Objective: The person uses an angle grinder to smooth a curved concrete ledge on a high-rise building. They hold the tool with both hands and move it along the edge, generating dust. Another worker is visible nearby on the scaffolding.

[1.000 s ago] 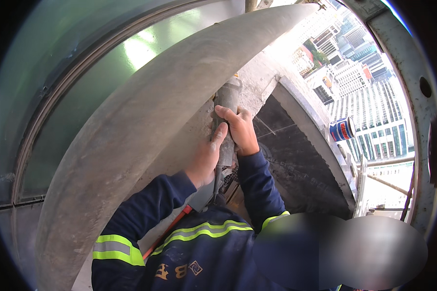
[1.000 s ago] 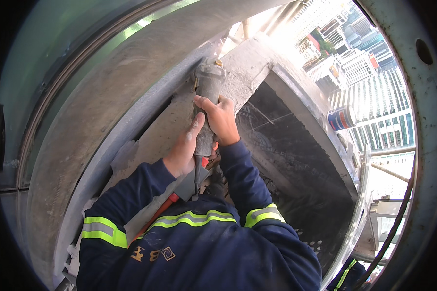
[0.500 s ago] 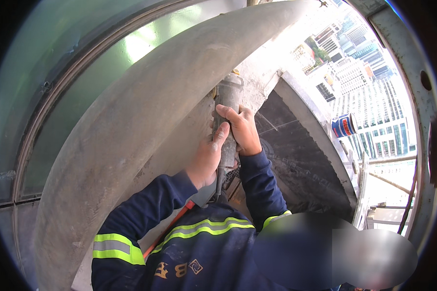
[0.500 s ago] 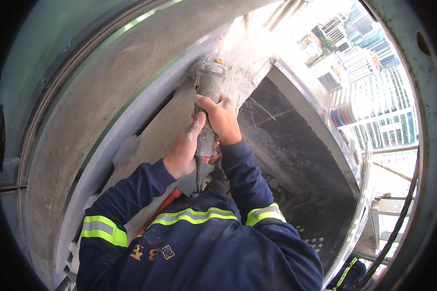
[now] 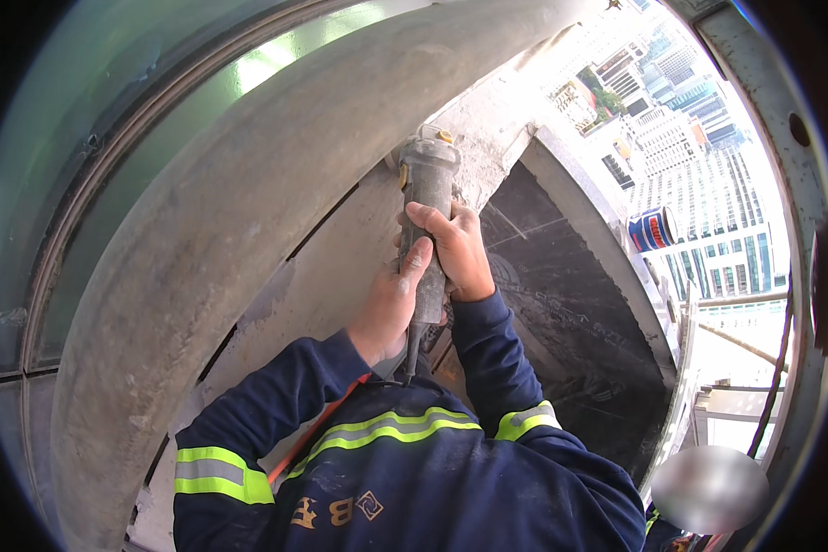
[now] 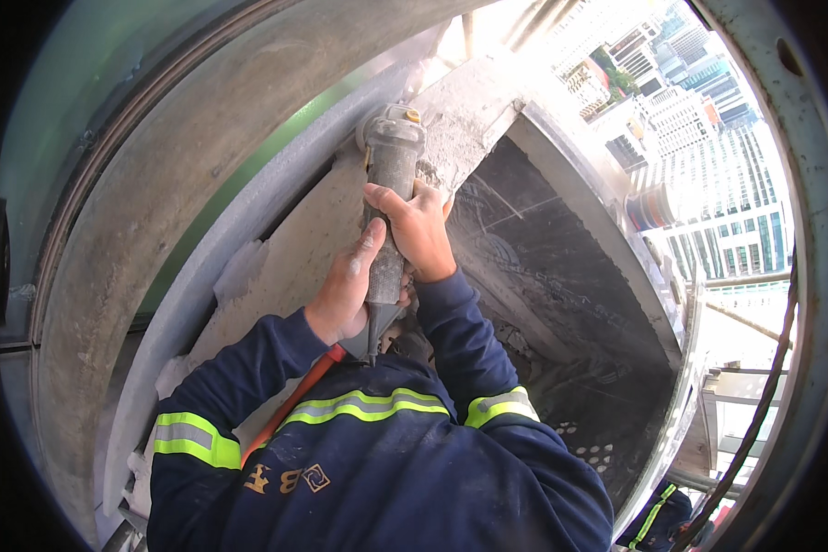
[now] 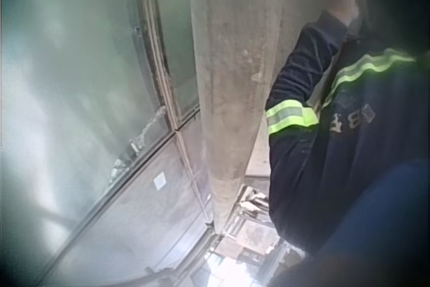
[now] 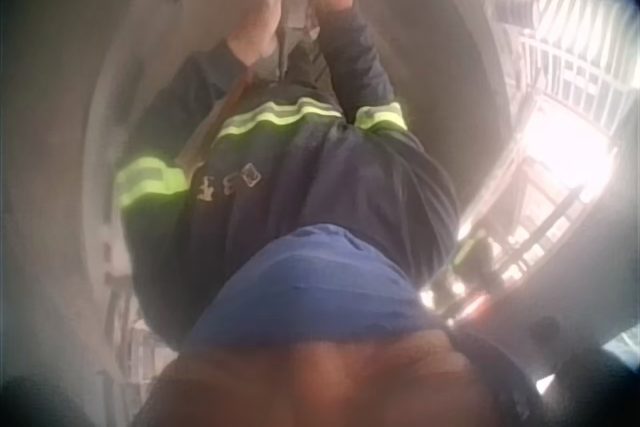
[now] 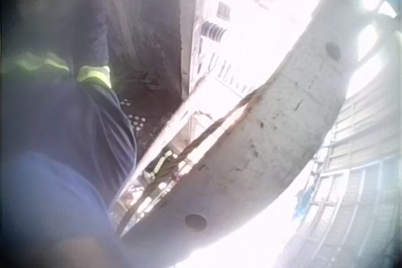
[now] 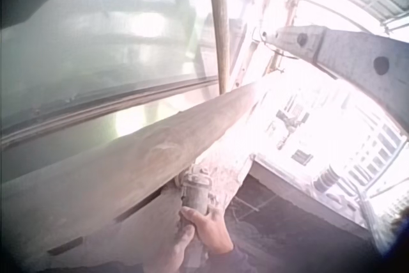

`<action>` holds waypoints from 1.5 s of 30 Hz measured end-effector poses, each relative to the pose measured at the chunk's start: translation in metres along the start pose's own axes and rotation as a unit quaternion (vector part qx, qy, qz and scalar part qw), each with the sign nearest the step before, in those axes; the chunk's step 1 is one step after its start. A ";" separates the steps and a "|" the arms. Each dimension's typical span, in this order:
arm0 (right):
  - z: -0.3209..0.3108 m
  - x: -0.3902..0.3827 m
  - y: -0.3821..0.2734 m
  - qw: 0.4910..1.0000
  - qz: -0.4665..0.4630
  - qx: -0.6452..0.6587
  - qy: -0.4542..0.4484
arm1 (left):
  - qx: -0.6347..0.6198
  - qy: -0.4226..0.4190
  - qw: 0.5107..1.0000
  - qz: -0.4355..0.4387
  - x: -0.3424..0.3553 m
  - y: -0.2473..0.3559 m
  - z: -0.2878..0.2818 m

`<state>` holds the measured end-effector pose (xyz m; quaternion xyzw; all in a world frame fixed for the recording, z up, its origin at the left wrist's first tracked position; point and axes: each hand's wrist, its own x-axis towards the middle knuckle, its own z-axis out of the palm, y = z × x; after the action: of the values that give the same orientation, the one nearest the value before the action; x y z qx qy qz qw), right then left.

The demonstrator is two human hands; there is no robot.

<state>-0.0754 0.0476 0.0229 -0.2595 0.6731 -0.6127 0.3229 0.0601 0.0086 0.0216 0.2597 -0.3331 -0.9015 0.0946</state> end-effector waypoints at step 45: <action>-0.011 0.037 -0.012 1.000 -0.001 0.004 -0.006 | -0.019 -0.016 1.000 0.000 0.039 0.012 0.004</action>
<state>-0.1090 0.0258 0.0306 -0.2629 0.6681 -0.6142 0.3275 0.0243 -0.0115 0.0160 0.2428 -0.3171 -0.9119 0.0945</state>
